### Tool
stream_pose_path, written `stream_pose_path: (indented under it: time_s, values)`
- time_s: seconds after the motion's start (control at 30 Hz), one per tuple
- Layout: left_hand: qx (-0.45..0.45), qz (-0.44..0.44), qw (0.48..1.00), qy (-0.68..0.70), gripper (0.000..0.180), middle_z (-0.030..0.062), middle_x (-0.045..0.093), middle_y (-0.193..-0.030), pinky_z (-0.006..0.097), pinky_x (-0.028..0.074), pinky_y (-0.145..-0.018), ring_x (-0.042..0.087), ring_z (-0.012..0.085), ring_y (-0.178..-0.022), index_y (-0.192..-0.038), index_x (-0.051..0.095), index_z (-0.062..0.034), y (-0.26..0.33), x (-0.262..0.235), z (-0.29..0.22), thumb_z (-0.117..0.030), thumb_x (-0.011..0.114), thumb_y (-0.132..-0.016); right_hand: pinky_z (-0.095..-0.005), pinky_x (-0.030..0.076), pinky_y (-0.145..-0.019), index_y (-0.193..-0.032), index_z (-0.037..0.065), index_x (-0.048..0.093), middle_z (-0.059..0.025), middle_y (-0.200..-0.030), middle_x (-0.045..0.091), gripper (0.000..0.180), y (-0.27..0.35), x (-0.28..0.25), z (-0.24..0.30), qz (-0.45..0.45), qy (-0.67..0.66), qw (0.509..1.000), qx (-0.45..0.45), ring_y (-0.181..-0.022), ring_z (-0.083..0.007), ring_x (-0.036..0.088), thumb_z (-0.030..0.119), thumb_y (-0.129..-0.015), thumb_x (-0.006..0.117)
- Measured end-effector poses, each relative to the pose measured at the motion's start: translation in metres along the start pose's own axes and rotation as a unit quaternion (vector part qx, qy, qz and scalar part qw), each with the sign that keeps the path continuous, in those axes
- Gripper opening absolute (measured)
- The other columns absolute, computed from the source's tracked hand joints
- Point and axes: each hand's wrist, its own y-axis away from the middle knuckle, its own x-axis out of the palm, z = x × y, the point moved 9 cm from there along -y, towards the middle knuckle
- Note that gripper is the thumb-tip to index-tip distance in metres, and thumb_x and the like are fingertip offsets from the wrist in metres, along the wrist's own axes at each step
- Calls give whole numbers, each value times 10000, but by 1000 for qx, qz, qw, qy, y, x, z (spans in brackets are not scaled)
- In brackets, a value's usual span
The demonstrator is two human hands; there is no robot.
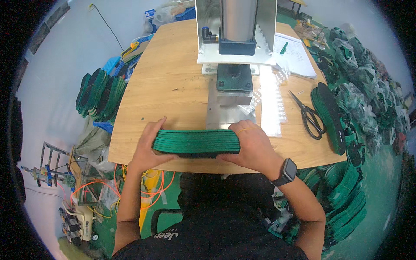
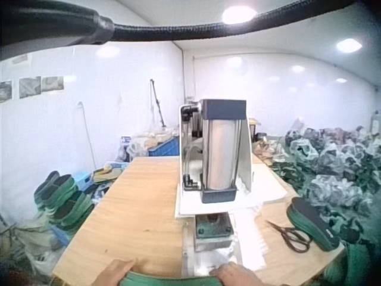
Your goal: The person applies stickers to the heel area of shoe insoles and cuts a plastic strip using scissors.
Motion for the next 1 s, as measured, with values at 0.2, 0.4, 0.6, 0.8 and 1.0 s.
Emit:
stream_pose_path:
  time_s: [0.2, 0.4, 0.6, 0.8, 1.0]
  values:
    - [14, -72, 996, -46, 818, 159, 495, -1226, 399, 457, -877, 516, 350, -1086, -1276, 506, -55, 18, -8, 1, -137, 841, -534, -409, 445, -838, -1111, -1, 538, -184, -1003, 560, 683, 9, -10, 3, -77, -42, 996, -30, -930, -369, 535, 266, -572, 862]
    - [-7, 7, 1000, -18, 723, 175, 517, -1257, 400, 450, -902, 522, 348, -1121, -1185, 553, -18, 13, -4, -1, -141, 839, -533, -436, 403, -917, -1196, -9, 477, -211, -1132, 510, 774, 16, 13, -12, -25, -65, 998, -14, -1046, -389, 486, 258, -578, 858]
    - [-6, -70, 997, -6, 644, 169, 597, -1114, 395, 440, -920, 553, 344, -1062, -1112, 585, -1, 19, -9, 12, -164, 843, -546, -440, 419, -892, -1137, 15, 527, -175, -1096, 551, 670, 5, 5, -7, -86, -96, 992, 5, -1027, -378, 513, 262, -605, 852]
    - [-32, -83, 995, 44, 669, 188, 519, -1204, 382, 435, -917, 531, 321, -1090, -1145, 564, -8, 8, -9, 12, -178, 837, -559, -383, 420, -919, -1227, 10, 480, -192, -1143, 505, 758, 2, 16, -17, -22, -99, 994, 38, -1050, -352, 504, 169, -593, 862]
    - [8, -83, 996, 11, 753, 171, 476, -1190, 377, 387, -942, 481, 285, -1092, -1179, 522, -28, 30, -7, 28, -201, 839, -519, -425, 366, -975, -1329, -36, 316, -225, -1195, 422, 936, 4, 17, -12, -10, -122, 992, -2, -1114, -369, 428, 217, -604, 851]
